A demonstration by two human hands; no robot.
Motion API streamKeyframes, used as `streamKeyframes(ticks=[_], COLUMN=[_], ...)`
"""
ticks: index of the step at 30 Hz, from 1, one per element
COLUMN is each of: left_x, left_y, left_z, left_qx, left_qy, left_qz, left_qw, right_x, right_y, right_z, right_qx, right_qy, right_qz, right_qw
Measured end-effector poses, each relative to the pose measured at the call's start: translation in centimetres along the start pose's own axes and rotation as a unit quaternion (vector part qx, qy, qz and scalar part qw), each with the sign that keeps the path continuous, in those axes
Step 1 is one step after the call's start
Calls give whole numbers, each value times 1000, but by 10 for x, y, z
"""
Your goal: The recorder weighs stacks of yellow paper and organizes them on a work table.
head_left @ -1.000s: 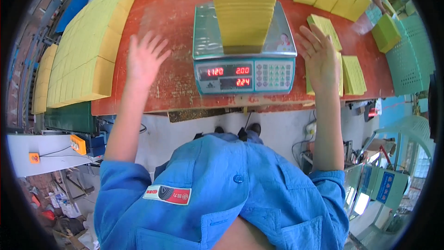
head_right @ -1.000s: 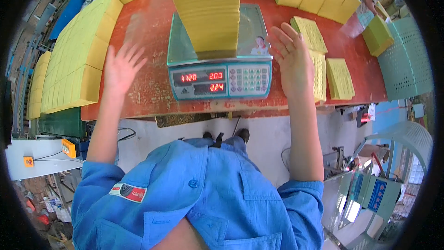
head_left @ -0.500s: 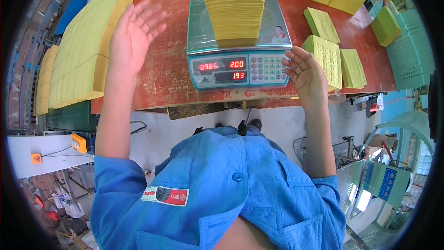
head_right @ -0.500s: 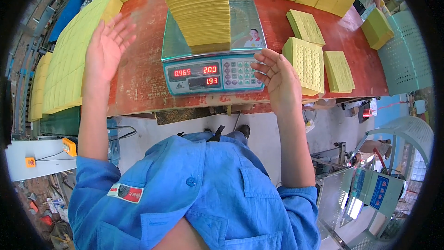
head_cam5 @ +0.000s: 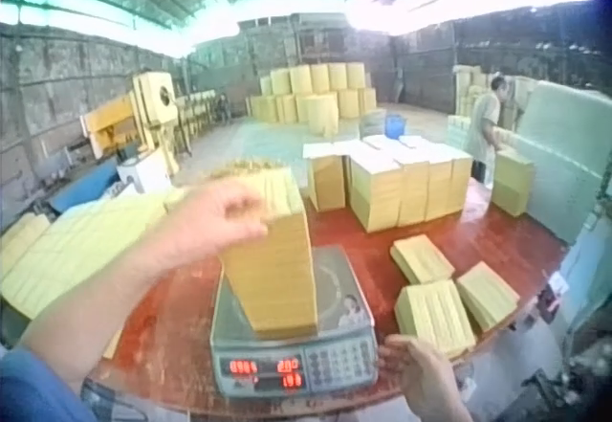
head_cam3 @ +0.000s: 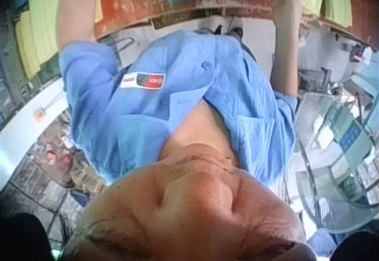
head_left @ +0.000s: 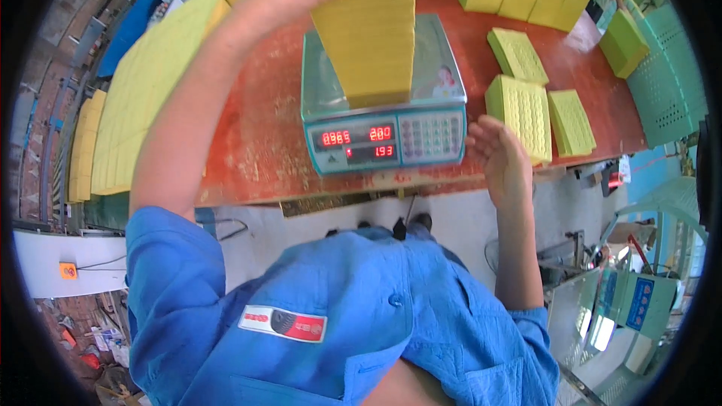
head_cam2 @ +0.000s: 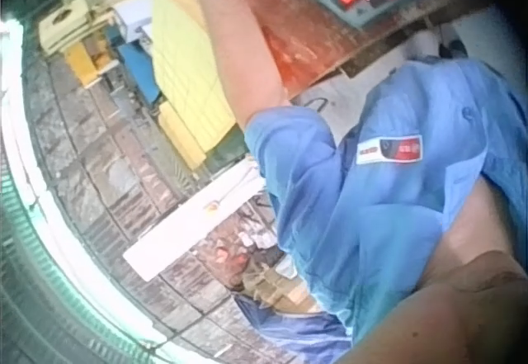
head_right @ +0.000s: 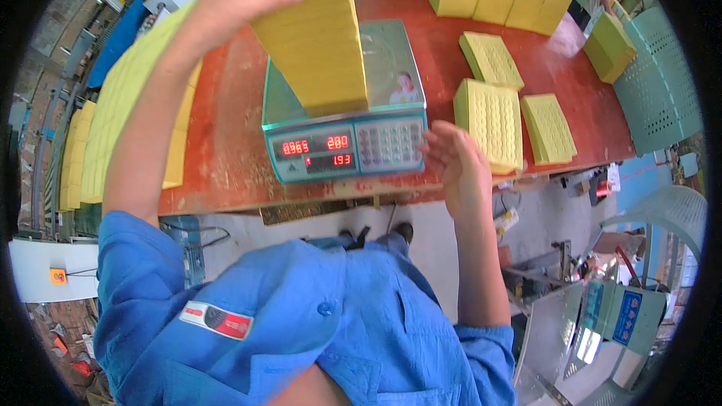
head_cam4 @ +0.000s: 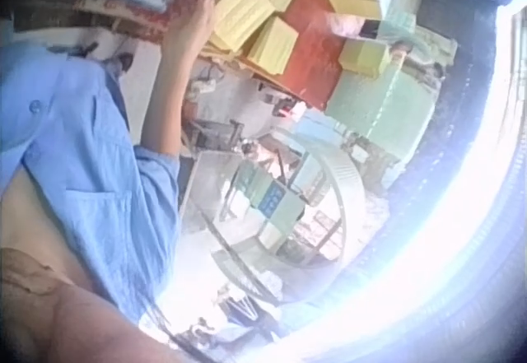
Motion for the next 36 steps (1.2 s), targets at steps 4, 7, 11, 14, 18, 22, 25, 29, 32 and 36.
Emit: streamKeyframes(ticks=[4, 7, 11, 14, 18, 22, 25, 29, 32, 36], left_x=[-1, 3, 7, 8, 3, 5, 16, 6, -5, -34], left_y=[14, 14, 12, 8, 5, 4, -2, 3, 1, 5], left_z=[23, 14, 11, 5, 1, 23, 14, -1, -17, -60], left_qx=[-50, -28, -4, -30, -97, -92, -88, -81, -192, -261], left_qy=[64, 76, 71, 112, 183, 122, 97, 85, 165, 276], left_qz=[-31, 11, 10, -10, -66, -155, -201, -189, -238, -275], left_qw=[996, 997, 997, 993, 976, 976, 971, 975, 938, 883], right_x=[12, 11, 7, -3, -30, -83, -136, -160, -181, -124], right_y=[-9, -12, -11, -7, 7, 61, 113, 200, 195, 197], right_z=[-10, -10, -10, -9, 10, 58, 115, 138, 147, 190], right_qx=[-18, -19, -13, -8, 3, 63, 18, -141, -40, 66], right_qy=[1, 1, 2, 1, -21, -46, -123, -64, -219, -274], right_qz=[-29, -45, -29, -13, 20, 57, 158, 196, 278, 195], right_qw=[999, 999, 999, 1000, 1000, 995, 980, 968, 935, 939])
Point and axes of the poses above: each hand's wrist, its own y-axis towards the middle knuckle, its own x-axis out of the back of the hand, z = x × y, the point moved 2 cm from there along y, towards the middle knuckle, and after that the axes turned 11 degrees about z, right-handed, at the moved point
